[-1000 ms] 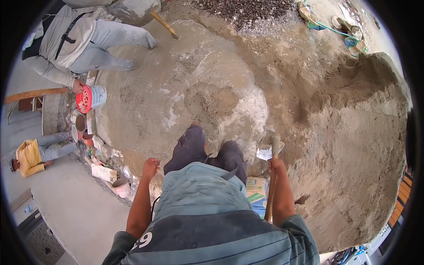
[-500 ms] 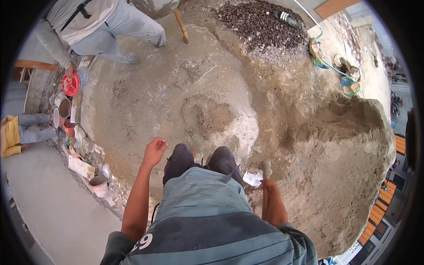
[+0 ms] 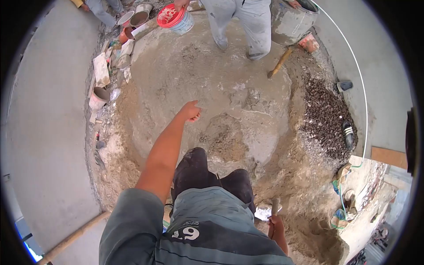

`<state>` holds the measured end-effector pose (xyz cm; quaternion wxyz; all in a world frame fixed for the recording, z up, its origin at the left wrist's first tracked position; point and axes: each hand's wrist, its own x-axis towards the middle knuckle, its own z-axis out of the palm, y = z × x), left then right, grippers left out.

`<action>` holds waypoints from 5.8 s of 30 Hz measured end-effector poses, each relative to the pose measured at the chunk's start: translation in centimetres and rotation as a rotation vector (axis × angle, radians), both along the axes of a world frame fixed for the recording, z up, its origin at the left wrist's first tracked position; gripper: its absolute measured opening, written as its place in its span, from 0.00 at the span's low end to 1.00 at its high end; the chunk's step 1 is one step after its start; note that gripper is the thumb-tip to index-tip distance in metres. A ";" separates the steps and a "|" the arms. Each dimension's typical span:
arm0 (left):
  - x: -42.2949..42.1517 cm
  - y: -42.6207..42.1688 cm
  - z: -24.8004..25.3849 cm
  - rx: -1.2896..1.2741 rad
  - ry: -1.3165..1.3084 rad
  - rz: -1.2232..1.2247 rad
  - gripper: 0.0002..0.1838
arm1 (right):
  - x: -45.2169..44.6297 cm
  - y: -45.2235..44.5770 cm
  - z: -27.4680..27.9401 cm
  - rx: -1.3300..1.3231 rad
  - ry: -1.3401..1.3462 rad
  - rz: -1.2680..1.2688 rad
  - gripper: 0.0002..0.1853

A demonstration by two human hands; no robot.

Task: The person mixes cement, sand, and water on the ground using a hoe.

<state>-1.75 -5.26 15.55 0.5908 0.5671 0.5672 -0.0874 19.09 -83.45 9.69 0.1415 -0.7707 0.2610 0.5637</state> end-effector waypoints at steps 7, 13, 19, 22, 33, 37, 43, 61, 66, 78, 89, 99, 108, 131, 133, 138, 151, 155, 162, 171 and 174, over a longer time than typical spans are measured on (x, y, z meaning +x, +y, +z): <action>2.1 -28.2 -3.6 -0.350 -0.058 -0.055 0.35 | 16.4 13.3 -3.8 0.044 -0.170 0.289 0.08; 7.6 -43.6 -5.5 -0.845 -0.338 0.103 0.35 | 16.7 34.2 -8.1 0.495 -0.328 -0.026 0.06; 7.0 -38.4 -23.2 -0.590 -0.459 0.385 0.17 | 9.6 52.7 -22.9 0.820 -0.470 -0.059 0.08; 3.0 -35.7 -28.8 -0.561 -0.356 0.523 0.13 | 3.8 57.0 -33.8 0.763 -0.416 0.075 0.11; -5.2 -50.4 -26.3 -0.629 -0.242 0.659 0.12 | -5.8 45.4 -31.7 0.514 -0.213 0.132 0.06; -5.6 -57.7 -26.6 -0.408 -0.111 0.502 0.11 | -7.1 38.7 -31.6 0.471 -0.177 0.127 0.04; -6.3 -57.9 -27.5 -0.197 -0.195 0.369 0.12 | -8.2 38.7 -24.2 0.587 -0.319 0.008 0.06; 1.1 -42.7 -28.5 -0.294 -0.131 0.435 0.13 | 1.4 54.4 -39.7 0.410 -0.216 0.365 0.09; 1.1 -46.9 -23.7 -0.374 0.028 0.365 0.12 | 1.1 47.4 -35.6 0.529 -0.136 0.247 0.05; -9.3 -67.8 -32.2 -0.343 0.259 -0.067 0.12 | -7.4 24.2 -26.6 0.586 -0.334 -0.273 0.07; -8.8 -26.4 -34.5 -0.311 -0.083 -0.004 0.16 | -2.1 59.1 -38.0 0.741 -0.381 -0.271 0.04; -9.1 -45.4 -22.7 -0.360 0.164 0.333 0.13 | -9.5 48.8 -34.2 0.547 -0.032 -0.006 0.08; -7.5 -62.6 -21.6 -0.438 0.028 0.239 0.20 | -7.5 33.1 -24.8 0.457 -0.133 -0.042 0.05; -6.9 -62.7 -21.2 -0.539 0.142 0.474 0.13 | -11.5 37.3 -29.3 0.418 -0.038 0.308 0.09; -6.6 -68.6 -21.3 -0.634 0.141 0.374 0.19 | -10.7 33.1 -26.6 0.434 -0.106 0.344 0.12; -4.4 -58.7 -25.3 -0.253 -0.002 0.188 0.17 | -3.7 38.4 -24.6 0.562 -0.312 -0.015 0.06; -5.4 -37.8 -26.3 -0.420 0.116 0.328 0.09 | -6.4 54.3 -42.3 0.433 -0.095 0.279 0.07; -3.9 -46.5 -24.8 -0.388 0.057 0.529 0.10 | -6.6 51.7 -39.4 0.468 0.014 0.276 0.07; 1.3 -59.4 -19.7 -0.451 0.224 0.466 0.14 | -4.2 37.6 -33.7 0.456 0.220 0.105 0.07; -4.6 -73.4 -29.8 -0.551 0.427 -0.216 0.15 | -3.4 19.8 -26.8 0.464 -0.157 -0.284 0.09; -3.7 -61.1 -34.9 -0.385 0.147 -0.342 0.18 | 0.3 28.2 -26.3 0.598 -0.418 -0.395 0.08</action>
